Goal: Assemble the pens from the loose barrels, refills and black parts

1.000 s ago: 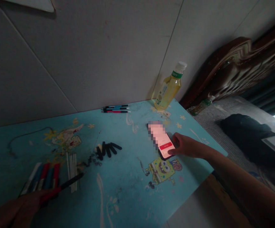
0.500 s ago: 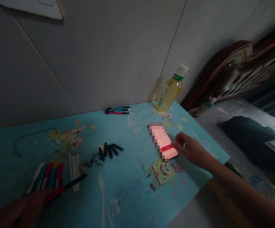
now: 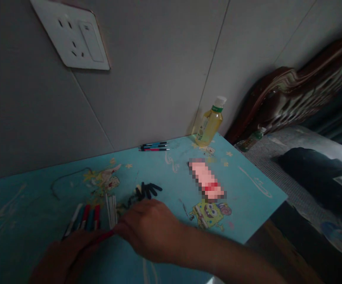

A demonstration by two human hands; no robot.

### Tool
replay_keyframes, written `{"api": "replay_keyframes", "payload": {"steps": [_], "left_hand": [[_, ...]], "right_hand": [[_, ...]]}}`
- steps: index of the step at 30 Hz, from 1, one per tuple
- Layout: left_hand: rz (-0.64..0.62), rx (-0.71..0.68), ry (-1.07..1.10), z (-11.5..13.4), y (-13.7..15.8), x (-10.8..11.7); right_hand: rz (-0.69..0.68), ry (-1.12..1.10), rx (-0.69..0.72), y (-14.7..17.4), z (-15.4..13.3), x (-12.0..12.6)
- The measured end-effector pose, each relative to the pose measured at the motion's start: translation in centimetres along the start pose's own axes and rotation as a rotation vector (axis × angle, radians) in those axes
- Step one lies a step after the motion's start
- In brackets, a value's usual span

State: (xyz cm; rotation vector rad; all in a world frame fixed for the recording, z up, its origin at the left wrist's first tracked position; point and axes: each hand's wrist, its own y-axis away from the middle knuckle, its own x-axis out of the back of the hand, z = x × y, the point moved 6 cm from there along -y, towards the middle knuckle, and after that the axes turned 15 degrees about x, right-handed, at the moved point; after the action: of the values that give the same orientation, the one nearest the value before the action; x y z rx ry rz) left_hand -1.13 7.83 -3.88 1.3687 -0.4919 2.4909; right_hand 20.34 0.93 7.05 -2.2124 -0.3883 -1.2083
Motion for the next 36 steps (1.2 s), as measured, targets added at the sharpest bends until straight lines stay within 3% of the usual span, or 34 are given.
{"api": "replay_keyframes", "payload": {"steps": [2,4,9,14,17,21,25,29,36], "left_hand": [[-0.026,-0.076,0.032,0.4,0.0,0.3],[0.031,-0.122,0.052,0.8,-0.1,1.0],[0.147,-0.196,0.063,2.3,0.0,2.2],[0.135,-0.322,0.023,3.3,0.1,2.1],[0.141,-0.312,0.011,3.3,0.1,2.2],[0.131,-0.255,0.009,3.2,-0.1,2.2],[0.096,-0.347,-0.063,4.2,0.0,1.5],[0.148,-0.470,-0.190,6.2,1.0,1.1],[0.134,-0.448,-0.128,8.2,1.4,1.4]], "right_hand": [[-0.005,-0.016,-0.030,-0.6,0.5,-0.9],[0.021,-0.098,-0.084,-0.3,1.2,-1.6],[0.088,-0.479,-0.207,1.6,2.8,-3.3],[0.209,-0.744,-0.225,2.3,4.1,-3.7],[0.300,-0.820,-0.258,2.4,5.1,-3.6],[0.366,-0.801,-0.284,2.5,5.8,-3.1],[0.379,-0.733,-0.239,2.5,5.2,-2.8],[0.299,-0.609,-0.131,2.3,3.6,-3.1],[0.204,-0.491,-0.016,2.1,2.0,-4.0]]}}
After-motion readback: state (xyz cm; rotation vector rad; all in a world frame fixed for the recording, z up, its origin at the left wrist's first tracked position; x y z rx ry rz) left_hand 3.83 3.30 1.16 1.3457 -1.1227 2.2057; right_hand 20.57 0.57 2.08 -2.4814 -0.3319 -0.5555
